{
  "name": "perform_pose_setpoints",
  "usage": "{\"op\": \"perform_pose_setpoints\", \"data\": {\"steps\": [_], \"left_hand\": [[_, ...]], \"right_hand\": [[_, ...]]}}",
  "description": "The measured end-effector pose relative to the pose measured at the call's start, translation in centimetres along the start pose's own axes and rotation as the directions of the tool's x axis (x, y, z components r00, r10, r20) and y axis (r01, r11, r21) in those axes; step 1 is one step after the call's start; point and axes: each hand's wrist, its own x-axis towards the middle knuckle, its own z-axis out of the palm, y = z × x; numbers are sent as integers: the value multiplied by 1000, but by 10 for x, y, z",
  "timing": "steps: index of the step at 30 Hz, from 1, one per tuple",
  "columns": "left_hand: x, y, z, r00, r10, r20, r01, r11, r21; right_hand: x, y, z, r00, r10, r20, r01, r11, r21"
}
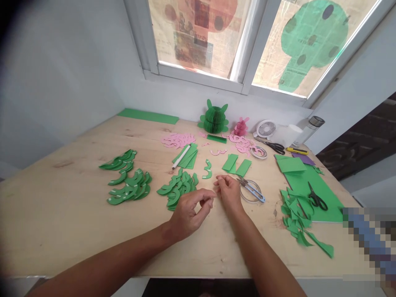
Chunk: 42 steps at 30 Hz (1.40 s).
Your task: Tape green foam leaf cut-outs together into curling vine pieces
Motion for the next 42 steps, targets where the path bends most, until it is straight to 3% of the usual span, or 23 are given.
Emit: {"op": "perform_pose_setpoints", "data": {"steps": [10, 17, 23, 31, 42], "left_hand": [[4, -8, 0, 998, -55, 14, 54, 995, 79], [5, -12, 2, 996, -82, 32, 77, 991, 114], [11, -9, -6, 993, -117, -16, 118, 985, 123], [22, -14, -18, 973, -176, -149, 205, 956, 211], [17, -32, -15, 999, 42, -16, -29, 877, 480]], "right_hand": [[3, 14, -10, 986, -96, 140, 112, 987, -114], [4, 18, -10, 973, -161, 167, 193, 962, -195], [3, 17, -9, 964, -207, 164, 250, 916, -315], [1, 16, -8, 970, -183, 157, 227, 916, -332], [-3, 14, -8, 948, -241, 208, 312, 834, -455]]}}
